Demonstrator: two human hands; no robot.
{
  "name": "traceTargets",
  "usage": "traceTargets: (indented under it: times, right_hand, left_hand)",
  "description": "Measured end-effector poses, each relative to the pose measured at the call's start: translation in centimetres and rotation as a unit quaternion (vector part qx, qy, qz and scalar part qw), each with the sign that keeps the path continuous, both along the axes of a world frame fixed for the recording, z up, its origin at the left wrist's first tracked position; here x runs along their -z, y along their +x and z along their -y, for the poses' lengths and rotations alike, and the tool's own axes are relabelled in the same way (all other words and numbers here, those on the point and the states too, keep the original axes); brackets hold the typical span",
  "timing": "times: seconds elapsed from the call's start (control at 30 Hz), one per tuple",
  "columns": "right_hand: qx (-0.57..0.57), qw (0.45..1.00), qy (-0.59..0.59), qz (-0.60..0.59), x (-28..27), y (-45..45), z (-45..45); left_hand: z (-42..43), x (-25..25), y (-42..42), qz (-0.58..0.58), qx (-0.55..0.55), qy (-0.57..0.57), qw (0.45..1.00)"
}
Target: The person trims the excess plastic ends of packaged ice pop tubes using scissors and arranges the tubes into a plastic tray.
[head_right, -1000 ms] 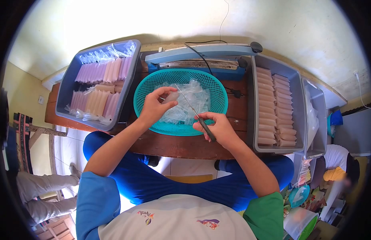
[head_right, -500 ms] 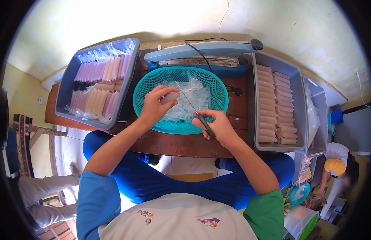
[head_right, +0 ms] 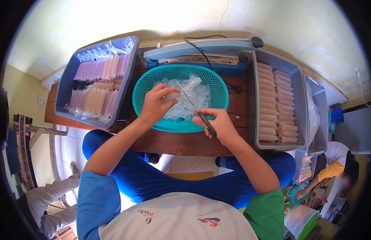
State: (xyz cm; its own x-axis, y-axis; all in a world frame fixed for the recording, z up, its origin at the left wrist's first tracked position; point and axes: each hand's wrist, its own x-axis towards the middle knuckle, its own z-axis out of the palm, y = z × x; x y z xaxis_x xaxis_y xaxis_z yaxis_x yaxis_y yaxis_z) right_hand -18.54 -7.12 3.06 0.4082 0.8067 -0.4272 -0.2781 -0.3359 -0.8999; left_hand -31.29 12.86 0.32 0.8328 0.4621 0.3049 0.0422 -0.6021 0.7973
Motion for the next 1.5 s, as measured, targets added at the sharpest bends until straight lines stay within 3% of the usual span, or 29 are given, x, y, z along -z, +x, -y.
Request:
traceTargets:
  times: [0.43,0.53,0.63,0.7,0.73,0.8,0.87,1.0,1.07,1.2,1.33,1.43,1.5]
  right_hand:
    - [0.021,1.0,-0.01,0.017,-0.6,0.5,0.2]
    - [0.018,0.998,-0.009,0.067,-0.8,0.5,-0.1]
    - [-0.015,0.982,-0.069,0.173,-0.6,0.8,-0.5]
    - [-0.055,0.911,-0.024,0.409,0.7,1.2,-0.9]
    - [-0.055,0.91,-0.023,0.411,1.2,1.2,-1.1]
    - [-0.07,0.844,0.005,0.531,1.9,0.9,-1.7]
    - [-0.085,0.84,0.0,0.535,1.9,0.3,-2.4]
    - [-0.119,0.826,-0.039,0.549,3.0,-0.9,-4.3]
    - [-0.124,0.815,-0.029,0.565,4.5,-0.9,-5.1]
    - [-0.159,0.765,-0.02,0.623,6.1,-1.1,-5.7]
    - [-0.18,0.755,-0.021,0.63,6.4,-0.8,-5.6]
    - [-0.142,0.759,0.001,0.635,5.3,-0.6,-5.5]
    - [-0.05,0.846,0.088,0.524,4.5,-0.1,-5.7]
  left_hand:
    - [-0.3,0.0,-0.2,-0.008,-0.006,0.005,1.0]
    - [-0.2,-0.1,0.0,-0.01,-0.014,-0.009,1.0]
    - [-0.5,-0.3,0.0,-0.022,-0.022,-0.023,0.999]
    - [-0.6,-0.4,0.0,-0.033,-0.024,-0.021,0.999]
    - [-0.6,-0.4,0.0,-0.024,-0.03,-0.053,0.998]
    - [-0.8,-0.3,0.0,-0.014,-0.036,-0.085,0.996]
    - [-1.0,-0.2,-0.1,-0.013,-0.049,-0.164,0.985]
    - [-1.5,-0.3,-0.3,-0.012,-0.045,-0.195,0.98]
    - [-1.7,-0.6,-0.3,0.022,-0.023,-0.303,0.952]
    - [-2.7,0.3,-0.2,0.068,-0.01,-0.372,0.926]
    - [-2.7,0.2,-0.2,0.115,0.003,-0.47,0.875]
    - [-2.3,0.1,-0.2,0.135,0.034,-0.504,0.852]
    - [-2.0,-0.1,-0.3,0.149,0.051,-0.513,0.844]
